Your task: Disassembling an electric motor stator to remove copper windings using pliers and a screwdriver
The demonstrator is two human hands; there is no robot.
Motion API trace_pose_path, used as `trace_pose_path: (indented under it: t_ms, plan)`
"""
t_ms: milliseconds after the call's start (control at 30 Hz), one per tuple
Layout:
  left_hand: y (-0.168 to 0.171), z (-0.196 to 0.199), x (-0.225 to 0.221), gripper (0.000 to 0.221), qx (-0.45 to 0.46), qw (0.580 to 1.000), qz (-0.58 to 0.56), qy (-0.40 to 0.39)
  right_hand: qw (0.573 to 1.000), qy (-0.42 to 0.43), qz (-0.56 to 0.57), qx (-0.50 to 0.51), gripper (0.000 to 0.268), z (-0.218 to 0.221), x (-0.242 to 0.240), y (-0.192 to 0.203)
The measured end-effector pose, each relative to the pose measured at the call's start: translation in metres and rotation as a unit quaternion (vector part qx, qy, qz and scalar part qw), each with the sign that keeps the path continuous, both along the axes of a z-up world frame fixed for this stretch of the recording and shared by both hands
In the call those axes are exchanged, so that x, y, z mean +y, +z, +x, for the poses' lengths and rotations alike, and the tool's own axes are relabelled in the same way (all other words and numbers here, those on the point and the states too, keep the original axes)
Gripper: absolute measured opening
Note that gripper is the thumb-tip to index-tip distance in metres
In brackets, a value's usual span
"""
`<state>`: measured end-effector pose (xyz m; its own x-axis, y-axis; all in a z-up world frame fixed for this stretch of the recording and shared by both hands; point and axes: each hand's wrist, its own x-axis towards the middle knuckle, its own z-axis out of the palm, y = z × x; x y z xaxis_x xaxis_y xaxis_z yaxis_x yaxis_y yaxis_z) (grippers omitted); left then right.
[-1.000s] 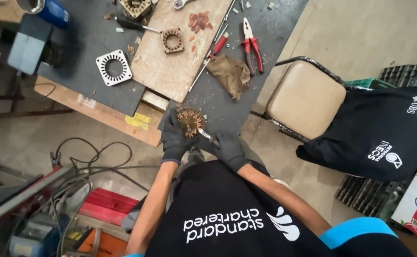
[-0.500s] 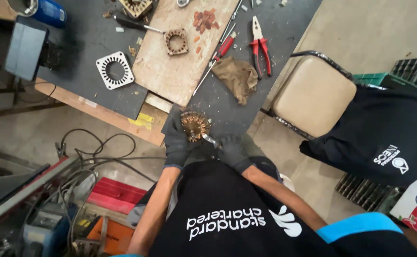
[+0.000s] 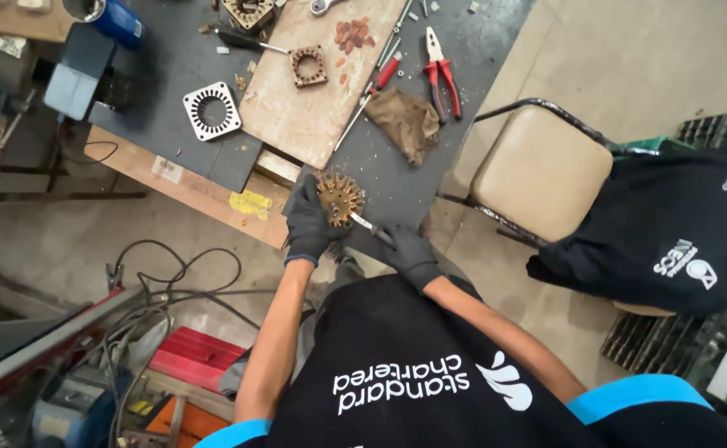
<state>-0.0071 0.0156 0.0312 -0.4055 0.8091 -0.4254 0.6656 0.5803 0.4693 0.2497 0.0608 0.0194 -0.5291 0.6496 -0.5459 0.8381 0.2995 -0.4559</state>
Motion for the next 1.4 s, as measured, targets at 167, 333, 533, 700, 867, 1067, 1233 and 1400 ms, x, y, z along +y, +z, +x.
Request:
trace_pose_path:
  t_ms: [167, 333, 533, 700, 867, 1067, 1233, 1400]
  plan:
    - [0.001, 0.003, -0.002, 0.154, 0.024, 1.000, 0.003, -0.020, 1.000, -0.007, 0.002, -0.005, 0.058, -0.011, 0.003, 0.029]
    - [0.003, 0.007, 0.000, 0.151, 0.033, 0.999, -0.008, -0.038, 0.999, 0.013, 0.024, -0.029, 0.058, -0.010, 0.004, 0.001]
    - [-0.003, 0.009, -0.002, 0.150, 0.079, 0.995, -0.014, -0.062, 0.999, 0.021, 0.043, -0.020, 0.066, -0.009, -0.005, -0.005]
    - [-0.009, 0.005, -0.002, 0.152, 0.038, 0.999, -0.010, -0.030, 0.997, 0.049, 0.051, -0.036, 0.061, -0.006, -0.008, 0.001]
    - [-0.012, 0.003, -0.002, 0.150, 0.034, 0.999, -0.008, -0.027, 0.988, 0.084, 0.124, 0.029, 0.057, -0.007, 0.002, -0.017]
    - [0.001, 0.004, 0.000, 0.147, 0.036, 0.999, -0.019, -0.033, 0.978, 0.077, 0.191, 0.044, 0.053, -0.013, 0.005, -0.033]
    - [-0.032, -0.004, -0.003, 0.147, 0.038, 0.999, 0.017, -0.018, 0.972, 0.082, 0.213, 0.047, 0.043, -0.018, 0.001, -0.049]
    - [-0.054, -0.004, -0.010, 0.147, 0.034, 0.996, 0.076, -0.022, 0.936, 0.127, 0.312, 0.099, 0.033, -0.015, 0.003, -0.050]
